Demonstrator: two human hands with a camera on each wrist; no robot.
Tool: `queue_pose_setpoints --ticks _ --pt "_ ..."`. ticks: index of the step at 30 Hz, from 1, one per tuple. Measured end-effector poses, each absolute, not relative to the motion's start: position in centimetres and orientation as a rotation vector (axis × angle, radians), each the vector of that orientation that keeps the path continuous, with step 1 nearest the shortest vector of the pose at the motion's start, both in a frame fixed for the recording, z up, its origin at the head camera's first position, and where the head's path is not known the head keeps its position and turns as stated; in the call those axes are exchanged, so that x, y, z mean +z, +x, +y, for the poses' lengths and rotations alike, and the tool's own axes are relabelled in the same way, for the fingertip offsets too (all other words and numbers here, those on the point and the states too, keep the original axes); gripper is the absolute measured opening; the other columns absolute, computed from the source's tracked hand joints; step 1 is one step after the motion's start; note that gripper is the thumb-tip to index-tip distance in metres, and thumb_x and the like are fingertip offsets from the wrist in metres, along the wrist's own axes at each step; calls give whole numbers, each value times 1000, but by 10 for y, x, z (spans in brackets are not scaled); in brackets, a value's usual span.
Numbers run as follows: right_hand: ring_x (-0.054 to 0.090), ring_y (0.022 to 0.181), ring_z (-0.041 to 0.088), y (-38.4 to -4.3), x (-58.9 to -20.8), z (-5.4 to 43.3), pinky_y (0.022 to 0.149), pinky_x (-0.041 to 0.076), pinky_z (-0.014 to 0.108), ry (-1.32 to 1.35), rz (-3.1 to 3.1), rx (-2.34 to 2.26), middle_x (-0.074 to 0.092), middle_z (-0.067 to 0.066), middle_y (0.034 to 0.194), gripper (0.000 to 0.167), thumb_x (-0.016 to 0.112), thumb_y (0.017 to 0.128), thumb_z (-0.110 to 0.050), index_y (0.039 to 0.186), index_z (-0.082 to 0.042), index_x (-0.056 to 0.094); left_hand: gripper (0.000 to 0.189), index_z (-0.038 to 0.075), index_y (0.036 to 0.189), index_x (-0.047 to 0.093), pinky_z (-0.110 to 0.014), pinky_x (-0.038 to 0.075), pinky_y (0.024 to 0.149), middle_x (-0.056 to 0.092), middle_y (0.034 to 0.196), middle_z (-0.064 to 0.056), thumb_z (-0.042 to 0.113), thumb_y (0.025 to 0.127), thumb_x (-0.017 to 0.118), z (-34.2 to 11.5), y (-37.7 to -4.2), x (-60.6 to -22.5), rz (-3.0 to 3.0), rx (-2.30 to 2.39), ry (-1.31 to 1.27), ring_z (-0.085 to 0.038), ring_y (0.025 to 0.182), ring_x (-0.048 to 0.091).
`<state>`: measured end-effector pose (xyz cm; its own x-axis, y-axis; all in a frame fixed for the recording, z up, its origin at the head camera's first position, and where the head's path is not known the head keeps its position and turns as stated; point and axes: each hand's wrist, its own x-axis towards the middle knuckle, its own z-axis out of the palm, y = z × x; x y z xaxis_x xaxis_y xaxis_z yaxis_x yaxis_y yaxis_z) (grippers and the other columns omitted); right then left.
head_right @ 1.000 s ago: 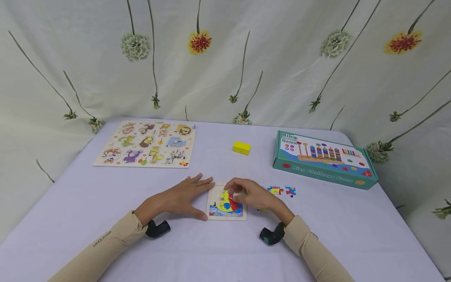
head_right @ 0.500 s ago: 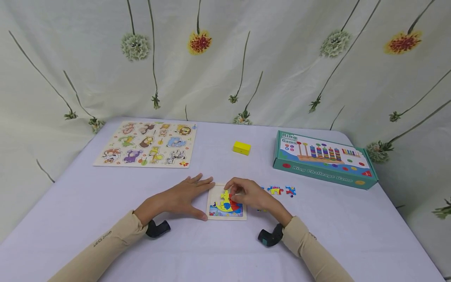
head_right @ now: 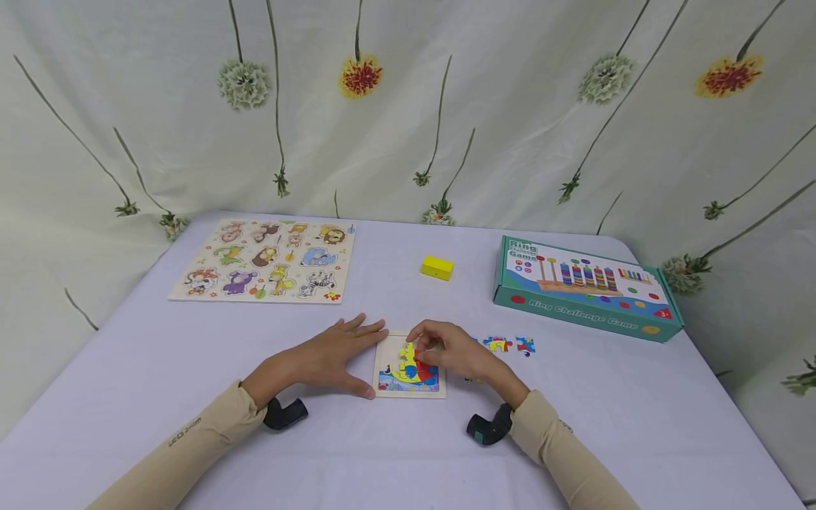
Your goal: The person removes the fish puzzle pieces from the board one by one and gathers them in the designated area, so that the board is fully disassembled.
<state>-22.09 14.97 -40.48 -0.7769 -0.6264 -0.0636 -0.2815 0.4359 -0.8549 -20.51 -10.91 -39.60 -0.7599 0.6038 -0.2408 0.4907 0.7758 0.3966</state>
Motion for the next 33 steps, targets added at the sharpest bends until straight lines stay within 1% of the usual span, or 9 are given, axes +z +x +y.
queue_pose_setpoints --ticks 9,21,29,33 --pt "54 89 21 -222 -406 150 80 47 24 -758 2309 -1310 60 5 91 26 58 90 -3 116 -4 60 98 21 152 30 -51 5 119 18 160 5 62 73 72 -110 -206 -395 2618 428 843 -27 148 4" --pt "55 88 22 -228 -409 153 80 47 24 -768 2303 -1333 61 7 92 25 60 91 -6 116 -4 60 98 21 152 29 -51 5 118 18 160 5 63 73 71 -110 -207 -395 2611 426 846 -27 148 3" --pt "58 85 21 -227 -400 162 77 50 25 -790 2343 -1310 64 6 90 25 62 92 -8 117 -5 60 100 22 152 30 -47 4 119 19 159 9 62 72 74 -108 -205 -396 2607 444 818 -24 148 4" --pt "58 85 20 -225 -393 167 78 50 27 -798 2351 -1290 65 4 89 25 62 93 -12 117 -7 60 102 21 152 30 -48 4 119 19 159 9 63 70 74 -109 -204 -395 2613 447 819 -25 148 4"
